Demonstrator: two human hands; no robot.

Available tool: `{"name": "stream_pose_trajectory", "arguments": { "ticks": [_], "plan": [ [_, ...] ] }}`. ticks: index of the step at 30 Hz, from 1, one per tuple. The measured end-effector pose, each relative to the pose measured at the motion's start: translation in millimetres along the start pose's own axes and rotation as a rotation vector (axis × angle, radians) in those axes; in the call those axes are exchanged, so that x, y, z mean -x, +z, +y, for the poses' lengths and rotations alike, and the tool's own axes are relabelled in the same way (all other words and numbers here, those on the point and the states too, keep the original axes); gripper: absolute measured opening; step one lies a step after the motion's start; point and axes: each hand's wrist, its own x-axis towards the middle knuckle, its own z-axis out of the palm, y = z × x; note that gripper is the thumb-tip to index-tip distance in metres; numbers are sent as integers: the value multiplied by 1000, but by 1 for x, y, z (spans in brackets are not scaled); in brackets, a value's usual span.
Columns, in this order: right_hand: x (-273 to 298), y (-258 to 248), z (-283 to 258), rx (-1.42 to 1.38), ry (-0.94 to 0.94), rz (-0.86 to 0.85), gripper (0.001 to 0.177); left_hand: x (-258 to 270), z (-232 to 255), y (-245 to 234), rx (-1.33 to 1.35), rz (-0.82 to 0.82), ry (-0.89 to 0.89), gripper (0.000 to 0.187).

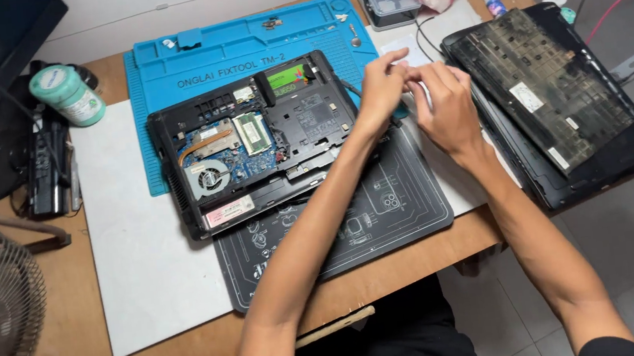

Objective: The person uses a screwdriver to remove screws from the back of a laptop, then removes the back cover to expose the internal components. They continue to unscrew and remove internal parts, including a metal bracket, while working on a blue anti-static mat.

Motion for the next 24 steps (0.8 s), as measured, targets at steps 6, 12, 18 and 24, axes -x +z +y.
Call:
{"name": "stream_pose_trajectory", "arguments": {
  "ticks": [6, 12, 18, 24],
  "plan": [
    [-55, 46, -32, -178, -74, -129, 18, 62, 87, -171, -107, 134, 267, 32],
    [-37, 69, -38, -214, -9, -172, 19, 170, 138, -307, -800, 506, 442, 27],
    [-33, 57, -52, -371, 108, -224, 28, 215, 97, -356, -888, 650, 379, 22],
    [-26, 65, -46, -376, 170, -268, 33, 219, 89, -345, -989, 553, 355, 29]
  ]
}}
